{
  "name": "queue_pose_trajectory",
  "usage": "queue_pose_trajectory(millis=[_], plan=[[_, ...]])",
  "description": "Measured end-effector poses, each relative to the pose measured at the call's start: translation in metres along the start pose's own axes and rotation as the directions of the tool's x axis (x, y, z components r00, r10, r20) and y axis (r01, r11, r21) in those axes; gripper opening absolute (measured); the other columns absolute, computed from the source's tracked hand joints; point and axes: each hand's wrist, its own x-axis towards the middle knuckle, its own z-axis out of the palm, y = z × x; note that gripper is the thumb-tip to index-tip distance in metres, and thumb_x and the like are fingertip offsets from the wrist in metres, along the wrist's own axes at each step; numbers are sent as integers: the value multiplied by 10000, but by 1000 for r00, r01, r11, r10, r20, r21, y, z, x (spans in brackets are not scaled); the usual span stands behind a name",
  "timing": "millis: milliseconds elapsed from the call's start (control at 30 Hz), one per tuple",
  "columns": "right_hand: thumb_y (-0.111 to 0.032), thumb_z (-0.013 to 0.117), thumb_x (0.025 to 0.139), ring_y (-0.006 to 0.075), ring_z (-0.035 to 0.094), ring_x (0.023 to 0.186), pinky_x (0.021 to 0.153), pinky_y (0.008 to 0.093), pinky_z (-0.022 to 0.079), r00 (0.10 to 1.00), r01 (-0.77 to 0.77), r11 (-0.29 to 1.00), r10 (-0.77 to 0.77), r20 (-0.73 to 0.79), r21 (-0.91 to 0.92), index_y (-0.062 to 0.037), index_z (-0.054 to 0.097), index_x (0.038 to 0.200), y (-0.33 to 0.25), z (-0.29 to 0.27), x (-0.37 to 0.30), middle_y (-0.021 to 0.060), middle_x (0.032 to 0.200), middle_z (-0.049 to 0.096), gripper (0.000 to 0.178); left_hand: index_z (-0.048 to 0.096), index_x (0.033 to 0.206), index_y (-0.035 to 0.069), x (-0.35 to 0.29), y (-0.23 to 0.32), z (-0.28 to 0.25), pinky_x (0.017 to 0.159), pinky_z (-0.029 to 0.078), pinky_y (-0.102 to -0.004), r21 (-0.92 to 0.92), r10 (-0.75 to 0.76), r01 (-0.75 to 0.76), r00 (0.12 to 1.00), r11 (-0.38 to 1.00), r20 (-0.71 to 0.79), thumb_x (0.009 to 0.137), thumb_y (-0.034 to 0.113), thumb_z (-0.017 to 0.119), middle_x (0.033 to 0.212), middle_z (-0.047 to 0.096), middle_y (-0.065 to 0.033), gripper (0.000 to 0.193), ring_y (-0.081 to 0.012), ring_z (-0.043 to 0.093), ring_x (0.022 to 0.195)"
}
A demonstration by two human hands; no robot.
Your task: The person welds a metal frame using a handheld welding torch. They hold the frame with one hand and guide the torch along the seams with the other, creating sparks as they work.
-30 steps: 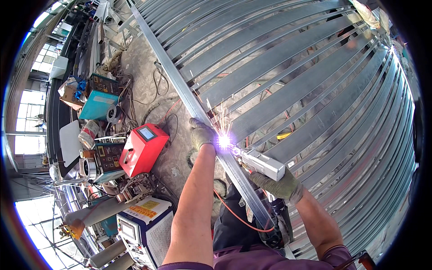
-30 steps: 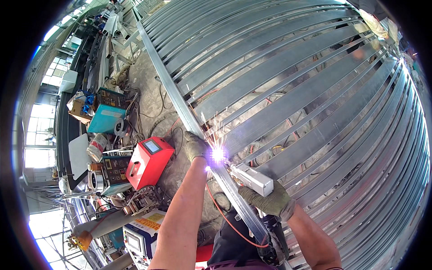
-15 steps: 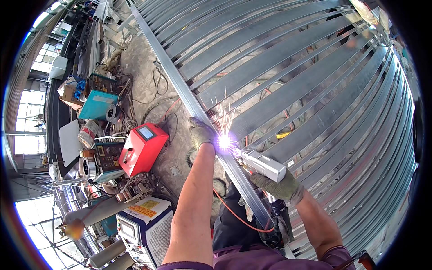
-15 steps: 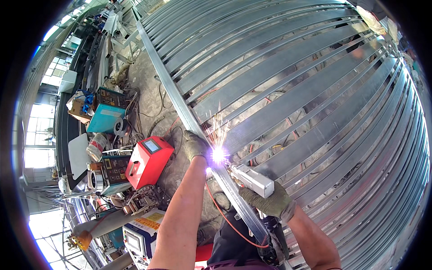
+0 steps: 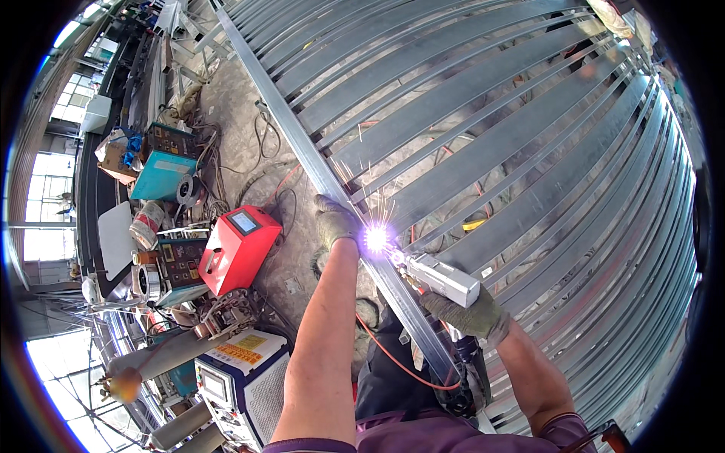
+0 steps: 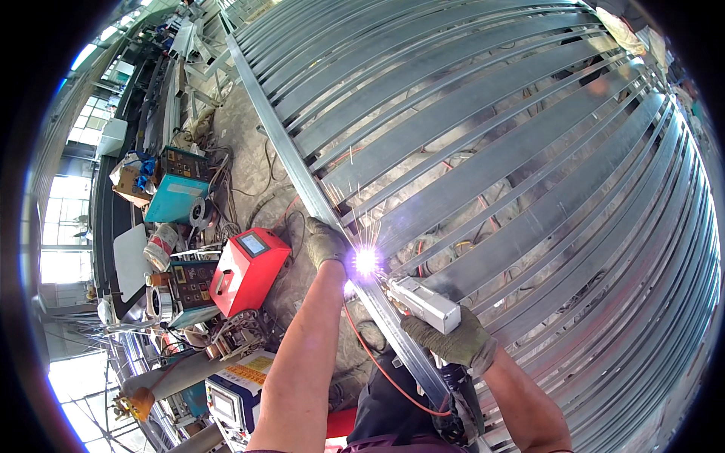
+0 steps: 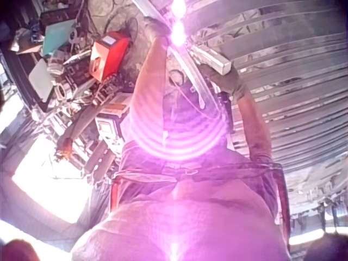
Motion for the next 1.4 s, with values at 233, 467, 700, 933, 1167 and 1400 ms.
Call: queue_pose_trajectory(millis=[233, 467, 700, 933, 1167, 1400], plan=[[-444, 804, 935, 182, 755, 1009, 858, 333, 599, 992, -117, 993, 117, 47, -20, -117, 719, 1308, -3, -3, -4, 98, 1093, 782, 504, 661, 1286, -77, 7, -3, 3, 1100, 467, -481, -59, -57, 55, 998, 997, -35, 1098, 614, 141, 1285, 683, -312, 884, -452, 628, 1264], [-467, 799, 935, 140, 748, 858, 754, 313, 596, 992, -125, 992, 124, 38, 25, -113, 730, 1286, 2, 0, -7, 57, 1003, 779, 503, 625, 1292, -121, 9, -5, 1, 1093, 471, -524, -33, 9, -10, 999, 999, -33, 1086, 647, 202, 1304, 647, -365, 901, -508, 605, 1257], [-376, 836, 930, 86, 715, 942, 792, 283, 585, 986, -160, 986, 156, 62, 50, -77, 698, 1333, 3, -6, -10, 46, 1068, 771, 520, 692, 1274, -67, -28, 28, -11, 1117, 451, -467, -78, -82, 80, 996, 994, -25, 1091, 638, 165, 1294, 687, -308, 899, -440, 613, 1301], [-291, 815, 959, 100, 701, 1073, 895, 280, 581, 992, -110, 985, 100, 74, 133, -63, 676, 1361, 1, -3, -13, 69, 1212, 752, 483, 665, 1325, -37, -17, 22, -11, 1115, 453, -481, 21, -79, 80, 996, 997, -31, 1093, 622, 154, 1306, 678, -314, 866, -442, 611, 1303], [-220, 829, 943, 147, 703, 1159, 975, 306, 577, 997, -51, 994, 45, 61, 93, -53, 664, 1374, -1, -3, -15, 93, 1283, 741, 491, 682, 1291, -75, -13, 17, -9, 1102, 464, -470, -7, -97, 97, 995, 995, -23, 1074, 685, 172, 1310, 678, -312, 941, -433, 619, 1294], [-210, 809, 964, 113, 703, 1034, 880, 293, 582, 979, -200, 972, 195, 57, 123, -54, 685, 1349, -18, -7, -25, 69, 1192, 761, 433, 633, 1371, -61, -17, 19, -9, 1115, 462, -470, -199, -152, 153, 988, 968, 16, 1068, 692, 216, 1363, 666, -278, 913, -436, 616, 1292]])
